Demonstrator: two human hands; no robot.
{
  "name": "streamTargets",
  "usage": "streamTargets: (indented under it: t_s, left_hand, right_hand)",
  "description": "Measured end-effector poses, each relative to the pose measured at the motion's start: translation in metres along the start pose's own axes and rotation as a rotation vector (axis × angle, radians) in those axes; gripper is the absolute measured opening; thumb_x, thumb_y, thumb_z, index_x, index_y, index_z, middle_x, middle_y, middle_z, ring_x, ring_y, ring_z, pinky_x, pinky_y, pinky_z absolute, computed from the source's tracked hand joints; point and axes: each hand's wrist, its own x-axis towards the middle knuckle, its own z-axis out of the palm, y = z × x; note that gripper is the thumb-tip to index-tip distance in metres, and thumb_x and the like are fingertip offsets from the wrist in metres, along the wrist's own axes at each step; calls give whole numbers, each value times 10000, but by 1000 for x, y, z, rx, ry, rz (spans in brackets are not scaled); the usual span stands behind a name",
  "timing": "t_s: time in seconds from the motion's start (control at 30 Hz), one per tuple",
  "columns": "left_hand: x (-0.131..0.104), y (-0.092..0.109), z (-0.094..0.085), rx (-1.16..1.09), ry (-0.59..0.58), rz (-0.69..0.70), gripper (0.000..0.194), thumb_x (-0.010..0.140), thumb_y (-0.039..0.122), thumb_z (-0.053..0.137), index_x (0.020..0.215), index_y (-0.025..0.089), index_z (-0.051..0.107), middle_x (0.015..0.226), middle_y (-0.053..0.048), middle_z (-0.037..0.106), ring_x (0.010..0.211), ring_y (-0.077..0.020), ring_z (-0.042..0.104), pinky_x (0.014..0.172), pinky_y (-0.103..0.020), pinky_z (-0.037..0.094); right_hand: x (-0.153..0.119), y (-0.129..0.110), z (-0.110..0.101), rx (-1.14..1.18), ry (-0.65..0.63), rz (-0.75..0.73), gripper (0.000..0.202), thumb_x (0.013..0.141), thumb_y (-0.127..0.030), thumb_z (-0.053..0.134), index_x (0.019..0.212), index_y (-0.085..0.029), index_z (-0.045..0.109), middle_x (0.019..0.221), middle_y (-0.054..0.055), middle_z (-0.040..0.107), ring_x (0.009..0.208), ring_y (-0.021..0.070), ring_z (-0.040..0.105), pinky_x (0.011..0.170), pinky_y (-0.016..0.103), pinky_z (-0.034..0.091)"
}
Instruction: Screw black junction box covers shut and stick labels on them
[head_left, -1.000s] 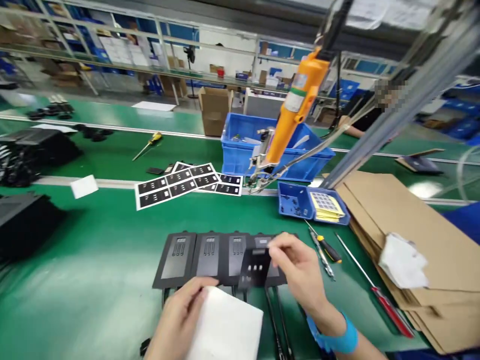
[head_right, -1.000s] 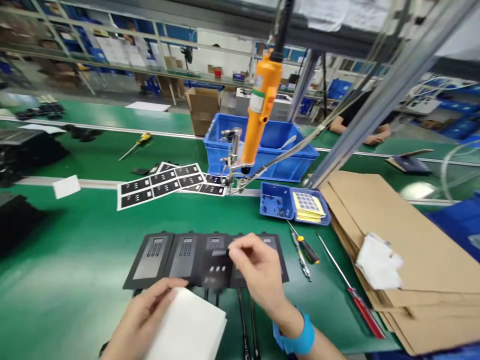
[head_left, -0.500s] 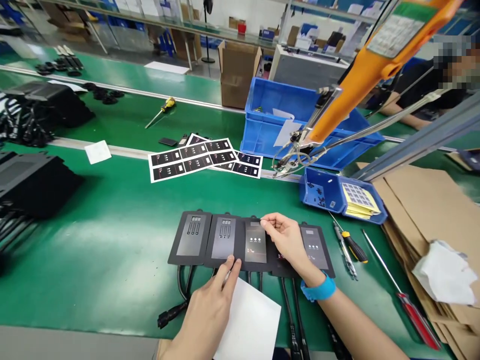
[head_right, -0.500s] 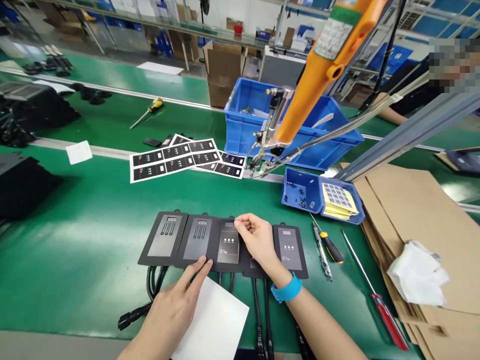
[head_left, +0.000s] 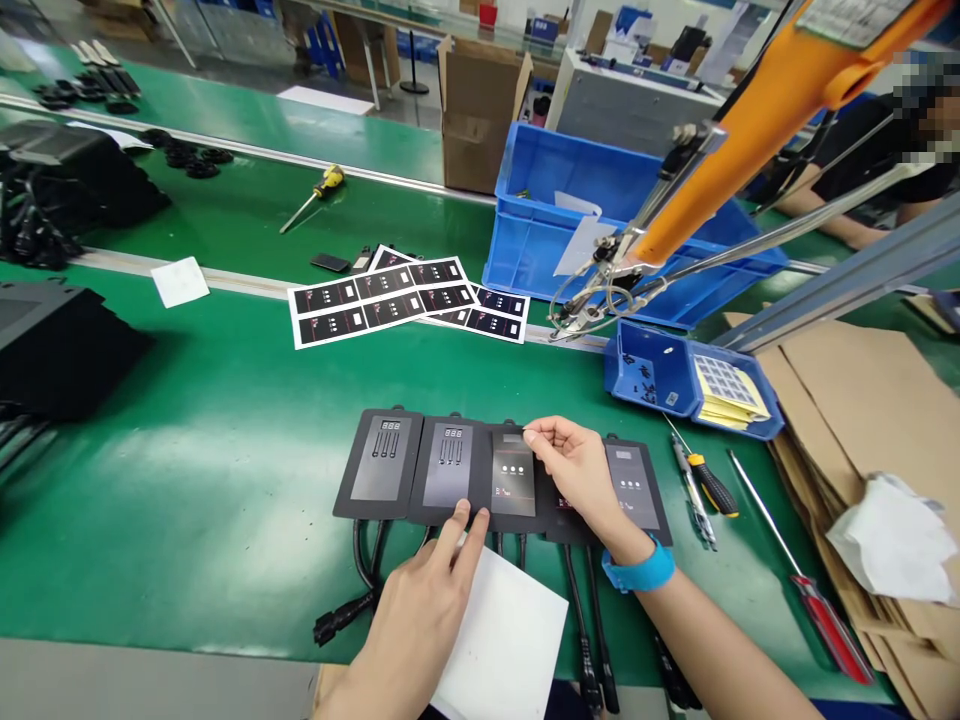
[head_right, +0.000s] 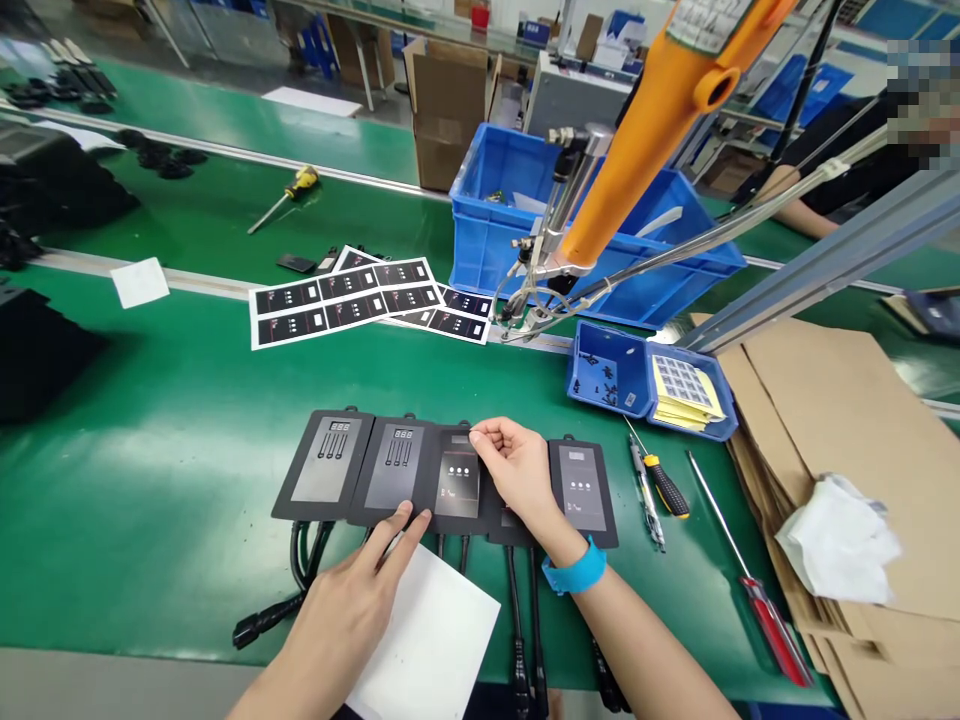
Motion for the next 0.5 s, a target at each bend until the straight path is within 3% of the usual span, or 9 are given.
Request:
streamTargets:
  t_s: [0.23,0.5]
  left_hand:
    - [1,0,1,-31,-18,22,820,670,-170,289,1356,187,564,1296,-169,635,652,-136,681,455,-208,530]
    - [3,1,1,-29,5,35,780,676,-153,301,1332,164,578,1235,-185,647,639,-145,671,427,-214,518]
  right_hand:
    - [0,3,0,-14,-6,6,324,758,-463,713,803,-143,696,664,6,602,564,97,485,477,219,378]
    - [2,14,-2,-153,-9,-77,294,840,-430,657,870,-144,715,710,23,668,542,100,532,481,221,408]
